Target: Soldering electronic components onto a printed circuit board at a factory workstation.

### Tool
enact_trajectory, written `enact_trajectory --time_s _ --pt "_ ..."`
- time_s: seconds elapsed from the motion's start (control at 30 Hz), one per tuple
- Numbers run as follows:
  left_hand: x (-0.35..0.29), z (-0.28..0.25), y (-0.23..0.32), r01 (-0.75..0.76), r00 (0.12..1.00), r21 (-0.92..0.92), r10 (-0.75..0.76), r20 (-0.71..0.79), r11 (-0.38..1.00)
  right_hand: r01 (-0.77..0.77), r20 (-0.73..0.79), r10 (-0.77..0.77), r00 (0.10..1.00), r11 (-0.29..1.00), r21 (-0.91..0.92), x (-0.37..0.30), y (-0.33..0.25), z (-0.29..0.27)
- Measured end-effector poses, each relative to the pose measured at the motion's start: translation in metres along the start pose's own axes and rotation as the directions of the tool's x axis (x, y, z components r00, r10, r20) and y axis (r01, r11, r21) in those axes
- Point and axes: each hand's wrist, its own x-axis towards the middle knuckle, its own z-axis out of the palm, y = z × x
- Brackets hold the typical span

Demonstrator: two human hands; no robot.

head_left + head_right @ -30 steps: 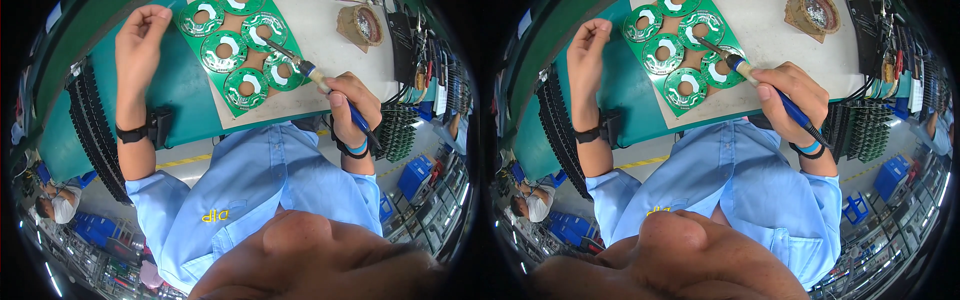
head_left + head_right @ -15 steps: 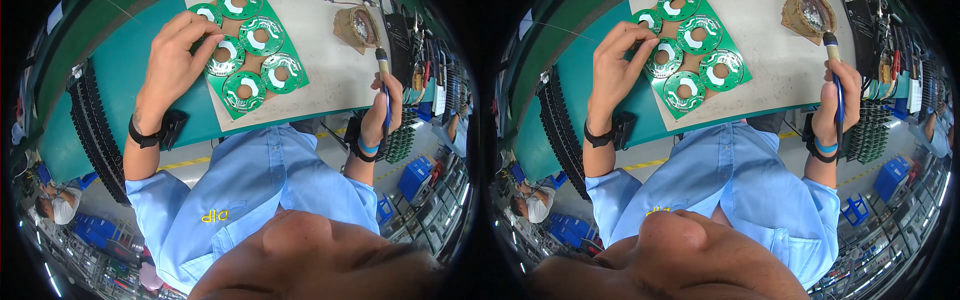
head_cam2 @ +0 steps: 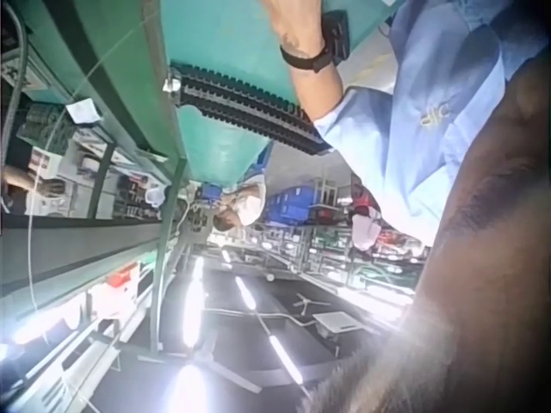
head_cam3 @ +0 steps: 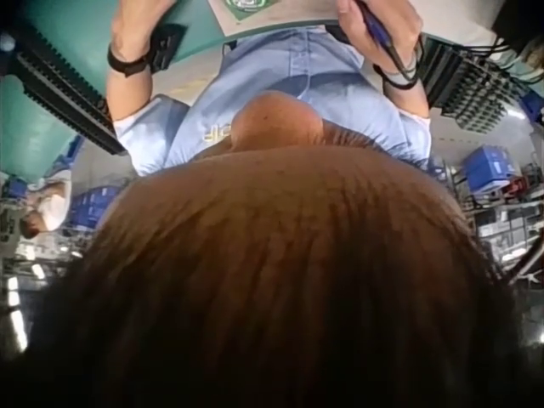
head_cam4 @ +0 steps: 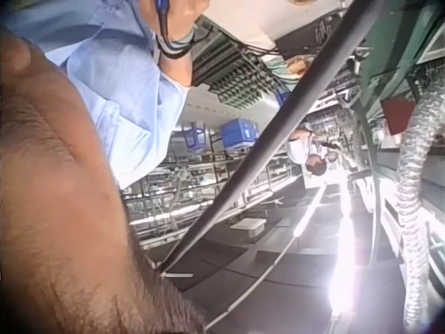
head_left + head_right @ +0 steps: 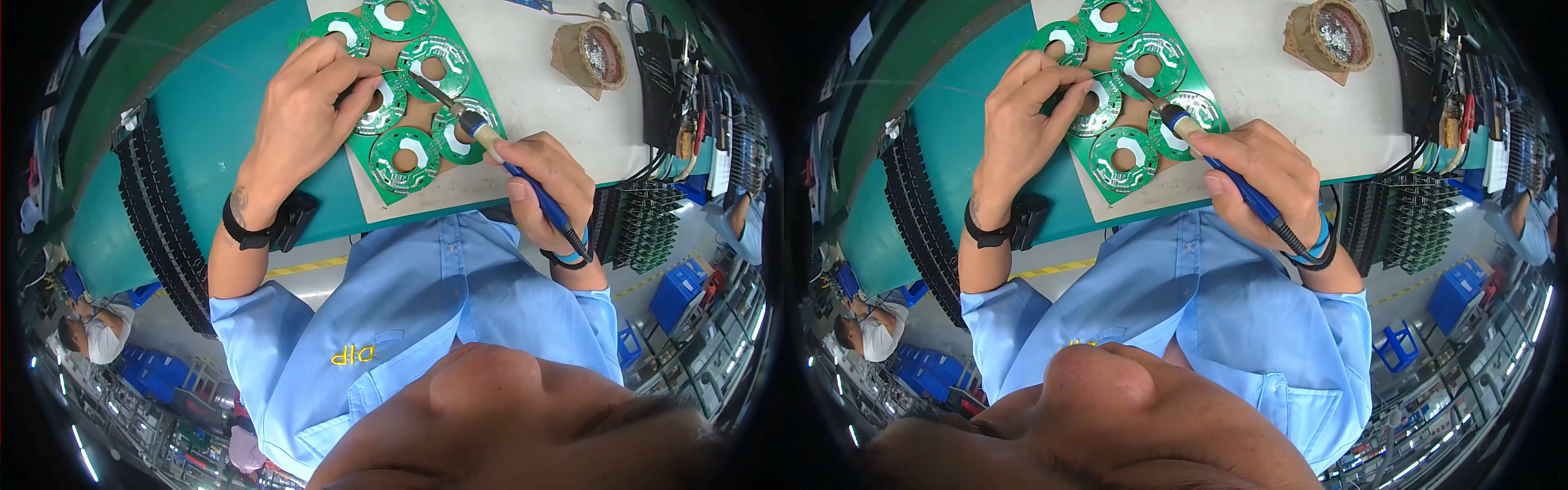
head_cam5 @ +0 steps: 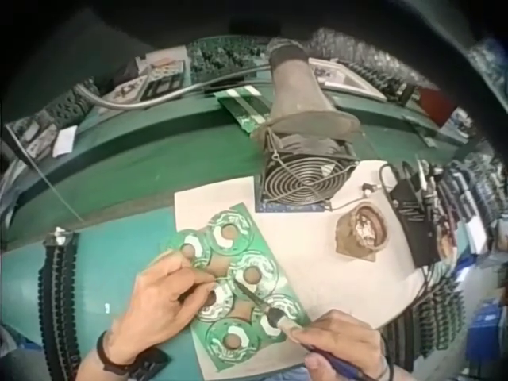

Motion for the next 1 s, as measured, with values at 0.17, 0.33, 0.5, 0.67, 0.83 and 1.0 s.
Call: enact_trajectory --time_s 0.17,0.33,0.5,0.67,0.83,1.0 --pt "0.0003 0.003 -0.0013 0.006 1.0 -0.007 -0.006 0.0 1.0 -0.042 0.027 0.042 0.999 0.999 -0.004 -0.0005 0.0019 0.0016" --pt "-0.0001 0.0046 -0.0017 0.006 1.0 -0.01 -0.006 0.004 1.0 -0.063 0.071 0.063 0.996 0.998 -0.004 -0.0003 0.0024 0.0027" --pt "-0.0005 0.0056 -0.0025 -0.001 1.0 -0.012 0.001 0.002 1.0 -0.042 0.08 0.041 0.996 0.999 0.001 0.0006 0.0031 0.0032" --pt "-0.0007 0.006 -0.0023 -0.008 1.0 -0.014 0.008 -0.001 1.0 -0.043 0.094 0.043 0.995 0.999 -0.004 0.002 0.0023 0.0024" --pt "-0.0005 0.0011 -0.0002 -0.016 1.0 0.013 0.016 -0.005 1.0 -0.033 0.092 0.033 0.995 0.999 -0.01 0.0026 0.0019 0.0028" --pt "-0.0003 -0.0011 0.0028 0.122 0.992 0.014 -0.121 -0.03 0.992 -0.018 0.092 0.019 0.996 1.0 -0.012 0.0036 0.0009 0.0009"
